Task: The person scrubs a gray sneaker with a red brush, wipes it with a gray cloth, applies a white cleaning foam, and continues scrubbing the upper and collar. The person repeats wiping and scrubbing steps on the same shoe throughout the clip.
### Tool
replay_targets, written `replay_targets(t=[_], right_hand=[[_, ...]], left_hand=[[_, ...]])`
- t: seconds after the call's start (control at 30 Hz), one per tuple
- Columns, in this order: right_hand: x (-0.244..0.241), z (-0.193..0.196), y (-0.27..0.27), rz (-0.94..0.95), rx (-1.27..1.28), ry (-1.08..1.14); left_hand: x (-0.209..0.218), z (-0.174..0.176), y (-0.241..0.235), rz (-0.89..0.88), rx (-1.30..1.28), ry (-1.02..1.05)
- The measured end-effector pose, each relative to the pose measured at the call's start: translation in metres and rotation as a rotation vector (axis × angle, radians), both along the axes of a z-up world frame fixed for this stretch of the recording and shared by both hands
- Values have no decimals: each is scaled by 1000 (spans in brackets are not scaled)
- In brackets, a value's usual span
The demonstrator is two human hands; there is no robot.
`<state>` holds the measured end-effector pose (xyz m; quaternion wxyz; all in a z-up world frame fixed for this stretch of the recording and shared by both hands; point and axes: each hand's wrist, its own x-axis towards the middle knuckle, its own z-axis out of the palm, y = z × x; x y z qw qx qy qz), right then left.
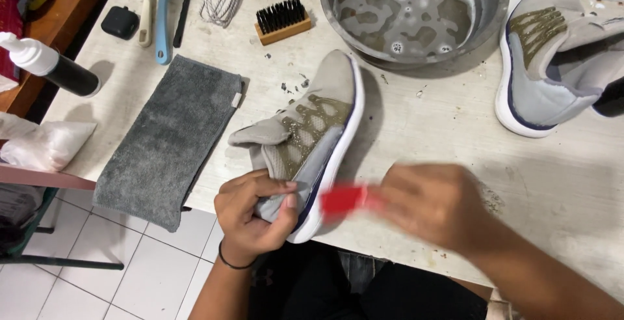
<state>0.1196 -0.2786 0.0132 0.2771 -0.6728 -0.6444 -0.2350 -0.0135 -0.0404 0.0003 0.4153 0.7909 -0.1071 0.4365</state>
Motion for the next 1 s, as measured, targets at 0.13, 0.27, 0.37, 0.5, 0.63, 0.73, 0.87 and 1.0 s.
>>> replay_targets(t=[0.13,0.27,0.37,0.5,0.63,0.73,0.87,1.0], right_hand=[[3,21,-7,-114,-143,-101],[5,37,-6,-160,-252,44],[-4,42,-9,-208,-287,42],[7,28,-8,-164,-215,189],[-1,36,-12,-343,-290,19],[-6,41,-3,-91,-190,235],[-5,38,-11,-346,-230,153],[2,40,-9,-170,-218,296]], left_hand=[[0,0,-3,19,35,-4],[2,14,-10,20,99,15],[0,21,-18,6,172,16],[5,22,-15,-50,152,17],[2,16,-11,-49,98,44],[3,12,-8,-29,46,75],[2,11,-13,-25,49,56],[1,8,-11,-24,18,73]])
